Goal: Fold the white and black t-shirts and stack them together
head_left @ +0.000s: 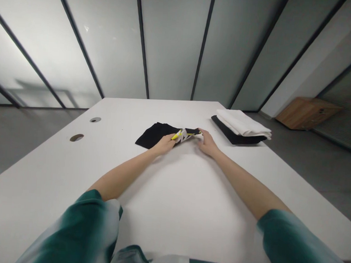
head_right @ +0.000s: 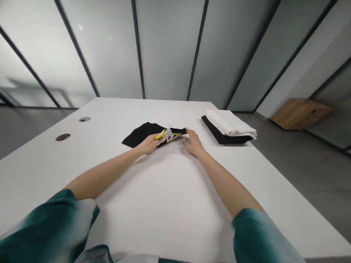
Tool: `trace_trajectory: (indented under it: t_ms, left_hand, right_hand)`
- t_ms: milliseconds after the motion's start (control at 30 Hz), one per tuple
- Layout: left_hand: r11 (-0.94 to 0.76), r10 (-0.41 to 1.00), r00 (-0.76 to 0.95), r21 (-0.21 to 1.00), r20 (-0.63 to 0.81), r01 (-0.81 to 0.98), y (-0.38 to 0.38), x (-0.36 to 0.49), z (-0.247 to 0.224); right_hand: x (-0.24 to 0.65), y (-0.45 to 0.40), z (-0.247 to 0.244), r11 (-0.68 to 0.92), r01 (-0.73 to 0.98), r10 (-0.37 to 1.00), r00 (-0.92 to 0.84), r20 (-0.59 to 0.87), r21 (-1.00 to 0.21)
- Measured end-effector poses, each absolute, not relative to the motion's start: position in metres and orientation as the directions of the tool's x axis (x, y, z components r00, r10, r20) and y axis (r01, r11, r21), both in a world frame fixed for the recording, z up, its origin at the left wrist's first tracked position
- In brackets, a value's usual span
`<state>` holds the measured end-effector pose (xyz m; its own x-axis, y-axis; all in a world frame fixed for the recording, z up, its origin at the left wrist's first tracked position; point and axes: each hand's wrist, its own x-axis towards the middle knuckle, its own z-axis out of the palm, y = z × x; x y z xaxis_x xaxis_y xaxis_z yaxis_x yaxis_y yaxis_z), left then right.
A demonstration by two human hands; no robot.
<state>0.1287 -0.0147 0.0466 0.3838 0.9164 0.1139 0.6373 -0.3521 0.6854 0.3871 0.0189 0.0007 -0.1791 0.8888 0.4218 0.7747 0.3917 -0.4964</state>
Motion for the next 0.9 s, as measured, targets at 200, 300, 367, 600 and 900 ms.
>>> trace_trajectory:
  t_ms: [200, 300, 367, 600, 900]
  left_hand:
    - [-0.356, 0.795, 0.607, 0.812, 0.003, 0.462, -0.034, 0.078, 0.043]
    - [-0.379, 0.754, 0.656, 0.801, -0.022, 0.462, -0.041, 0.059, 0.045]
    - [-0.406, 0.755, 0.654, 0.747, -0.050, 0.526, -0.042, 0.047, 0.051]
    - [-0.297, 0.670, 0.690, 0.753, -0.274, 0.588, -0.039, 0.003, 0.075]
    - [0.170, 0.947, 0.246, 0.972, -0.206, 0.162, -0.001, 0.011, 0.054]
  right_hand:
    - [0.374, 0.024, 0.002, 0.495, 0.781, 0.863, -0.392, 0.319, -0.380]
    - [0.362, 0.011, 0.013, 0.616, 0.733, 0.787, -0.554, 0.272, -0.290]
    - [0.357, -0.003, 0.022, 0.679, 0.693, 0.733, -0.626, 0.266, -0.242]
    - [0.353, -0.052, 0.073, 0.697, 0.550, 0.683, -0.705, 0.191, -0.460]
    - [0.318, 0.008, 0.073, 0.346, 0.367, 0.929, -0.260, 0.262, -0.863]
